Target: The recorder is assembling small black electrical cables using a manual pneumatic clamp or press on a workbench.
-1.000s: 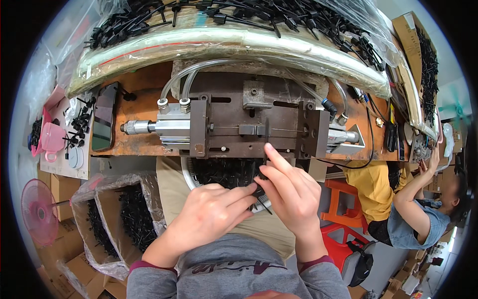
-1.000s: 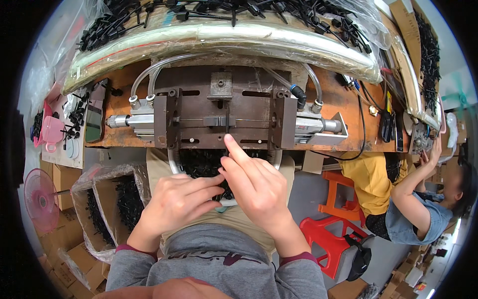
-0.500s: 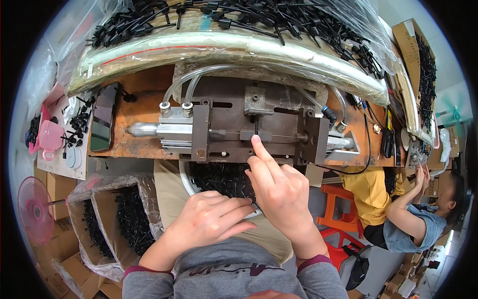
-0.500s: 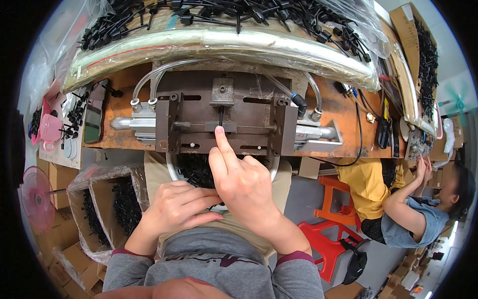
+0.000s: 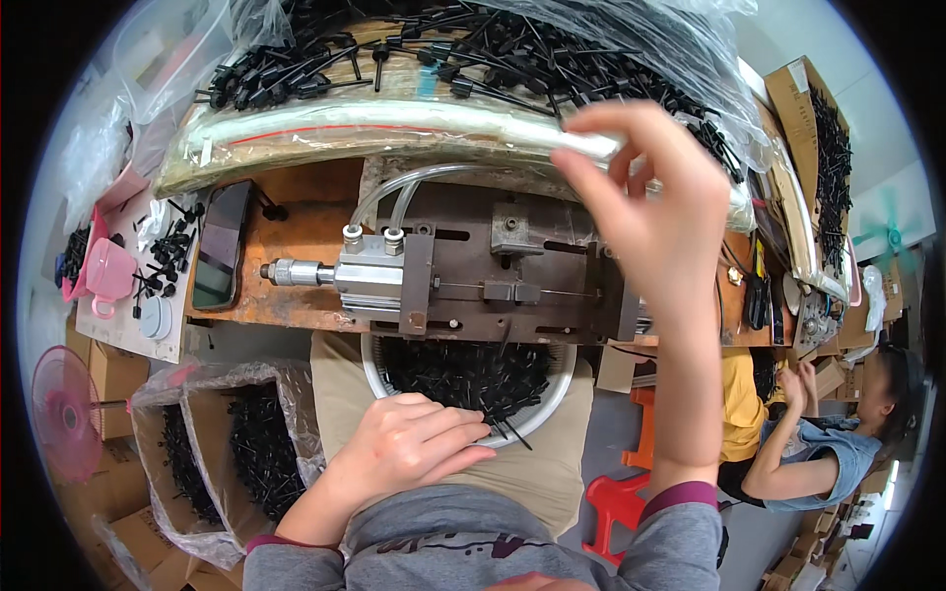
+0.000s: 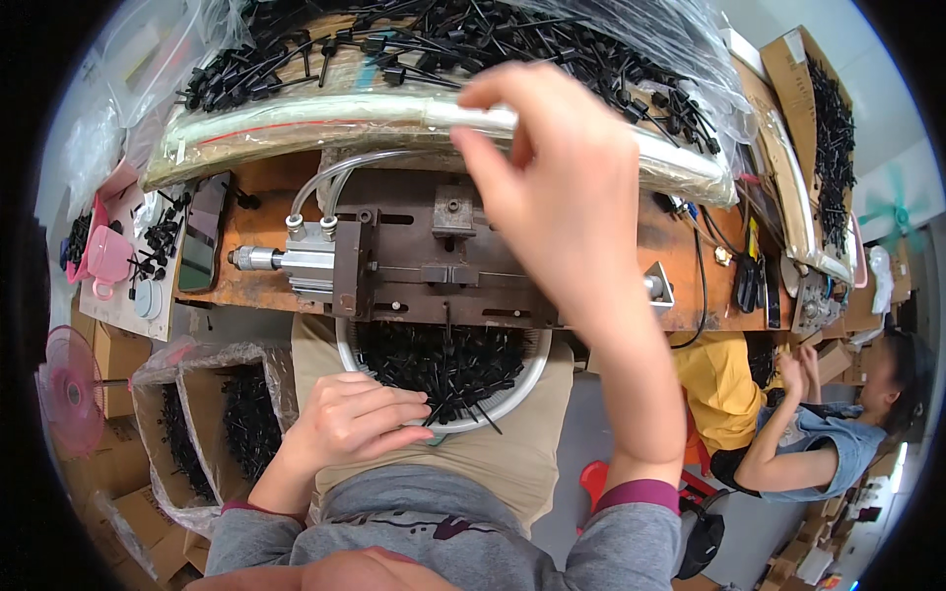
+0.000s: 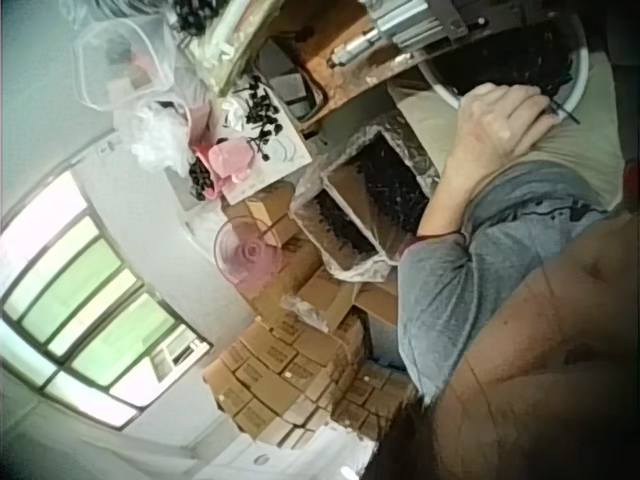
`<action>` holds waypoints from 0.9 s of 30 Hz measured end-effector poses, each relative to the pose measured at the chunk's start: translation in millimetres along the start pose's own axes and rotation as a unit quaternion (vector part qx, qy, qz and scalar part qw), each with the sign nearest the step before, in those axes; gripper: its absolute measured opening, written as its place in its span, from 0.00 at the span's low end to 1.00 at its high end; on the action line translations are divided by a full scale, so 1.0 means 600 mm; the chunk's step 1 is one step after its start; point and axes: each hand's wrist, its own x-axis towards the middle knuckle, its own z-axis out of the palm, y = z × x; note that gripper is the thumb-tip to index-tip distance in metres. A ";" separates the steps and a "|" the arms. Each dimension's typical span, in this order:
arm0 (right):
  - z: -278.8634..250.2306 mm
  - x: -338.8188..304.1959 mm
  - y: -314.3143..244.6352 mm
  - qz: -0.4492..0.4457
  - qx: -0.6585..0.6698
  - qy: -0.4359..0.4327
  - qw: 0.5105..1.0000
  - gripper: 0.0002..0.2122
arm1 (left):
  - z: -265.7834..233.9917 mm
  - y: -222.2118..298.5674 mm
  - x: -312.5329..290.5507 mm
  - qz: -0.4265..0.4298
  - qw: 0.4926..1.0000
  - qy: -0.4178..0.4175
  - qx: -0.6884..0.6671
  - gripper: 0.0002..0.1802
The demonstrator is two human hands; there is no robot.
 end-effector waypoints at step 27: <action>0.134 0.205 0.047 -0.119 -0.238 -0.323 0.908 0.26 | 0.007 -0.018 -0.016 -0.007 1.000 0.007 0.006 0.09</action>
